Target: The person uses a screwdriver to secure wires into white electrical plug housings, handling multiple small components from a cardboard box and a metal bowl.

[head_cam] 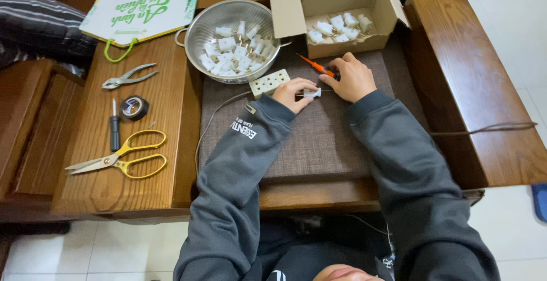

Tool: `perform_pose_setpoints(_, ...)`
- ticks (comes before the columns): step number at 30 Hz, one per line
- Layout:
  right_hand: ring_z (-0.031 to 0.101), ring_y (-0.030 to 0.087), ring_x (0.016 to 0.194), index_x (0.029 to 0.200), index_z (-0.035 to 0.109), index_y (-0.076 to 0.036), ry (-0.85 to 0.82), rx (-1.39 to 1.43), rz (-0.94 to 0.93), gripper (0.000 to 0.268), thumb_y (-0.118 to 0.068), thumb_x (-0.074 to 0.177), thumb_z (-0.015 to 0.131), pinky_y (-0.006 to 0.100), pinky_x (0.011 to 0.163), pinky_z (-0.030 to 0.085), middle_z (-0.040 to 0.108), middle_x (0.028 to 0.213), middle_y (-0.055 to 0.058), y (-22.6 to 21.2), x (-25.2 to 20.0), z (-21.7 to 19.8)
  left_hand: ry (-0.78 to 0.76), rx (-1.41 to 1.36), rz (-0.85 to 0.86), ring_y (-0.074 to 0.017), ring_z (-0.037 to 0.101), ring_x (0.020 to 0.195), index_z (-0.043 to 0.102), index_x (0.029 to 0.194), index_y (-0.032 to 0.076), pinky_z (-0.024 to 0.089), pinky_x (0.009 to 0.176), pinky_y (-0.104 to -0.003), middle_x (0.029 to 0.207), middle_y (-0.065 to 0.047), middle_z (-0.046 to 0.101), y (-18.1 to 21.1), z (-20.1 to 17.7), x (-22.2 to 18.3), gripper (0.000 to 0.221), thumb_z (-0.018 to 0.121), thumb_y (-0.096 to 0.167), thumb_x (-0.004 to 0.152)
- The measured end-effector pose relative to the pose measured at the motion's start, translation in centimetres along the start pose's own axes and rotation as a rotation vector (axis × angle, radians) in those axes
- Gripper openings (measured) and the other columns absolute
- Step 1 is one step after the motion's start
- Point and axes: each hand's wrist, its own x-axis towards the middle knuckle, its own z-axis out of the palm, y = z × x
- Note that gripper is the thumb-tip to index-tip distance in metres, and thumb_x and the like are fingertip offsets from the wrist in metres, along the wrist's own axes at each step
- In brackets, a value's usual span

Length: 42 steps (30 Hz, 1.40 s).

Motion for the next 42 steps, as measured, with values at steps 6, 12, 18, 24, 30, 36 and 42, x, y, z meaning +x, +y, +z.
perform_pose_setpoints(6,0.082,0.048,0.111,0.130,0.079,-0.021,-0.002,-0.067,-0.069,0.031,-0.046,0.111,0.078,0.065,0.093,0.065,0.071,0.120,0.007,1.0,2.8,1.4,-0.010,0.006,-0.017,-0.0282,0.083,0.127,0.087,0.130,0.030,0.066,0.111,-0.043,0.135,0.007,0.086,-0.4,0.3,0.0,0.031,0.090,0.021,0.100)
perform_pose_setpoints(12,0.081,0.045,0.113,0.128,0.078,-0.019,0.050,-0.051,-0.079,0.030,-0.045,0.112,0.078,0.064,0.092,0.066,0.071,0.119,0.009,1.8,2.0,2.1,-0.016,0.023,0.001,-0.0298,0.083,0.126,0.086,0.128,0.028,0.066,0.111,-0.046,0.134,0.004,0.087,-0.7,0.7,0.1,0.031,0.091,0.019,0.099)
perform_pose_setpoints(18,0.079,0.042,0.116,0.128,0.077,-0.017,0.097,0.005,-0.071,0.023,-0.036,0.115,0.076,0.061,0.097,0.066,0.068,0.117,0.008,1.4,0.9,2.1,-0.010,0.035,-0.013,-0.0314,0.083,0.126,0.086,0.130,0.030,0.068,0.109,-0.047,0.135,0.004,0.086,-0.5,0.8,-0.2,0.033,0.091,0.019,0.100)
perform_pose_setpoints(24,0.081,0.041,0.115,0.130,0.076,-0.019,0.164,0.035,-0.065,0.022,-0.037,0.116,0.078,0.060,0.097,0.067,0.072,0.113,0.007,2.5,1.0,2.6,0.037,0.015,-0.070,-0.0361,0.084,0.122,0.086,0.129,0.026,0.070,0.106,-0.045,0.129,-0.002,0.087,0.0,0.8,-0.1,0.031,0.093,0.019,0.100)
perform_pose_setpoints(30,0.084,0.038,0.112,0.136,0.077,-0.019,0.293,0.088,-0.091,0.022,-0.032,0.118,0.078,0.058,0.093,0.069,0.082,0.116,0.008,1.7,0.2,1.6,0.135,0.159,-0.114,-0.0348,0.084,0.117,0.084,0.130,0.031,0.070,0.106,-0.049,0.123,-0.002,0.084,-0.2,0.8,0.0,0.029,0.091,0.030,0.102)
perform_pose_setpoints(36,0.085,0.039,0.110,0.139,0.077,-0.015,0.436,0.081,-0.224,0.019,-0.026,0.125,0.075,0.055,0.089,0.069,0.081,0.119,0.010,0.4,-0.6,0.7,0.276,0.170,-0.134,-0.0258,0.085,0.113,0.085,0.127,0.035,0.069,0.105,-0.040,0.119,0.007,0.085,0.4,0.6,0.5,0.028,0.093,0.032,0.100)
perform_pose_setpoints(42,0.081,0.042,0.110,0.145,0.071,-0.018,0.504,0.129,-0.297,0.018,-0.026,0.130,0.063,0.057,0.088,0.068,0.072,0.119,0.009,-0.1,-1.1,0.6,0.306,0.125,-0.104,-0.0242,0.085,0.115,0.086,0.128,0.034,0.068,0.106,-0.038,0.122,0.007,0.085,1.1,0.4,0.5,0.033,0.095,0.030,0.097)
